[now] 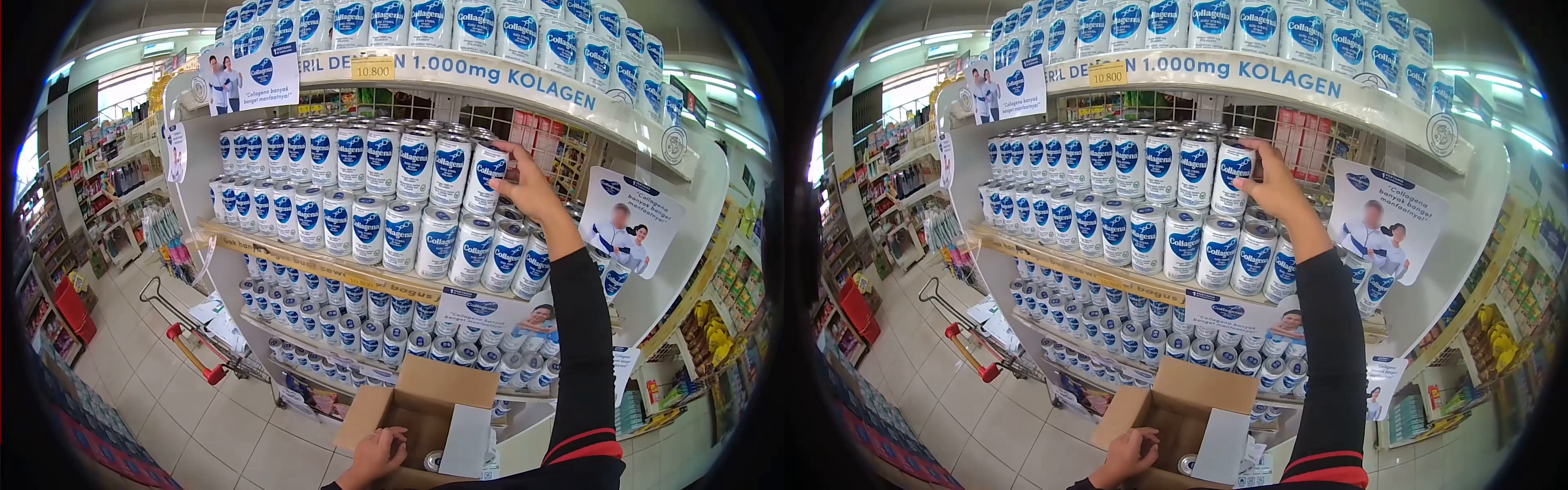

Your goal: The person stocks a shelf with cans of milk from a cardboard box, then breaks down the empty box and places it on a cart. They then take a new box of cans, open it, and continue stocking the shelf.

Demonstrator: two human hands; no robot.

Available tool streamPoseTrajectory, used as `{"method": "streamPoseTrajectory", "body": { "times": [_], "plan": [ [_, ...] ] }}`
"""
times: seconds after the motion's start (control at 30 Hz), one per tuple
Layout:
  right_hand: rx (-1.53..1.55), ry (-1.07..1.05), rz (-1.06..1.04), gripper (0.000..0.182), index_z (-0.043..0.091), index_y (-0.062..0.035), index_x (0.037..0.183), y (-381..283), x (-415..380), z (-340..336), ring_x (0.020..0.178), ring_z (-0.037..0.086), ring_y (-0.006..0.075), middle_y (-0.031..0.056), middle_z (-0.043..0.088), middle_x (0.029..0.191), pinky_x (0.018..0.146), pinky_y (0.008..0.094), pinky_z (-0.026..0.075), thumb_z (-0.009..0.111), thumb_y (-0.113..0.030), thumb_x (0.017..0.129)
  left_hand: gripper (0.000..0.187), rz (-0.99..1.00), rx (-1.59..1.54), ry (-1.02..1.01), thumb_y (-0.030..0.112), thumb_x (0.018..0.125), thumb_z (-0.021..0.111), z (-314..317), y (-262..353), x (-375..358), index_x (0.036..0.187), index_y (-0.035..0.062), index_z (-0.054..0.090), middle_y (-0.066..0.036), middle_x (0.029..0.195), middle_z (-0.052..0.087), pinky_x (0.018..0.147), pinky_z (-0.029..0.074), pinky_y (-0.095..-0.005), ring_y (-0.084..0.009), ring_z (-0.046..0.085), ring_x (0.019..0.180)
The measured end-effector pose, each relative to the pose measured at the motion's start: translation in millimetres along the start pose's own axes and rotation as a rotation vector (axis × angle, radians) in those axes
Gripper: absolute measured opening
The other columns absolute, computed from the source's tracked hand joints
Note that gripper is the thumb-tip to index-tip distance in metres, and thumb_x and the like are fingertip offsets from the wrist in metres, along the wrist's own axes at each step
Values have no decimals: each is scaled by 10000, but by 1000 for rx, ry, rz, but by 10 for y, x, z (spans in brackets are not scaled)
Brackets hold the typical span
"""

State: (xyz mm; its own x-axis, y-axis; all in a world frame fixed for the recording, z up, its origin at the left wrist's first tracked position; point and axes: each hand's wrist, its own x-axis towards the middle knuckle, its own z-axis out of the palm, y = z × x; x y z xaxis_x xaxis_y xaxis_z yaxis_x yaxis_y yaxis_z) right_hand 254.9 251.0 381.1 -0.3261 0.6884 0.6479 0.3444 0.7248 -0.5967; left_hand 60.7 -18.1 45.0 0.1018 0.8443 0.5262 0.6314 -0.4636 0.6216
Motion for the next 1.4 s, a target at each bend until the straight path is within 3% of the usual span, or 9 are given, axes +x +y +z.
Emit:
{"method": "streamPoseTrajectory", "body": {
  "times": [0.6,0.67,0.8,0.93,0.97,1.07,1.13,1.33,1.4],
  "plan": [
    [-244,3,4,577,315,-87,1238,-10,-4,37,951,520,221,145,451,1146,745,310,471,591,-21,736,248,38,96,-5,106,664,595,12,24,-45,899,71,522,4,697,556,531,429,-293,-182,540,589],
    [-591,291,-247,589,342,-74,1216,-64,-101,74,982,497,300,192,469,1099,802,346,429,628,-70,702,250,43,101,-7,104,662,594,5,23,-44,899,74,522,0,691,552,531,429,-298,-189,539,593],
    [-238,314,-401,410,454,-67,1104,-702,-605,187,817,533,246,128,524,910,691,330,443,600,-84,721,177,53,138,19,104,649,599,12,35,-31,811,99,527,-21,674,540,533,429,-315,-208,534,609],
    [-213,-213,-405,120,531,-64,857,-849,-1596,722,729,551,196,53,540,760,653,282,443,548,-33,742,128,43,104,-77,142,645,609,-40,25,-29,721,114,510,-28,670,540,530,415,-324,-212,534,618],
    [-291,-463,-347,52,537,-71,790,-767,-1843,872,723,547,253,71,545,763,635,317,445,537,-62,738,132,97,71,-125,166,651,609,-66,19,-31,720,116,508,-25,666,541,531,406,-321,-209,535,619],
    [-513,-1067,-173,139,576,-86,809,-25,-2618,1355,860,539,251,58,581,811,726,368,414,528,-211,771,219,167,52,-184,302,661,626,-118,6,-40,715,125,511,-15,661,546,533,381,-307,-198,538,617],
    [-657,-1180,-250,188,590,-89,837,199,-2960,1404,948,519,243,54,599,866,803,394,383,527,-254,773,311,218,93,-240,407,634,649,-152,38,-26,715,131,532,-6,646,539,551,380,-304,-193,543,635],
    [-711,-861,-212,289,606,-62,631,-13,-3137,815,855,549,228,78,603,737,922,438,309,492,-273,792,450,227,164,-318,547,549,647,-123,7,-68,702,142,526,2,687,554,590,368,-293,-166,555,670],
    [-812,-690,9,272,613,-55,630,-87,-3257,625,905,548,217,85,612,742,969,443,255,508,-251,785,463,228,166,-305,559,540,645,-107,-16,-66,702,142,527,1,692,554,600,367,-294,-167,555,674]
  ]
}}
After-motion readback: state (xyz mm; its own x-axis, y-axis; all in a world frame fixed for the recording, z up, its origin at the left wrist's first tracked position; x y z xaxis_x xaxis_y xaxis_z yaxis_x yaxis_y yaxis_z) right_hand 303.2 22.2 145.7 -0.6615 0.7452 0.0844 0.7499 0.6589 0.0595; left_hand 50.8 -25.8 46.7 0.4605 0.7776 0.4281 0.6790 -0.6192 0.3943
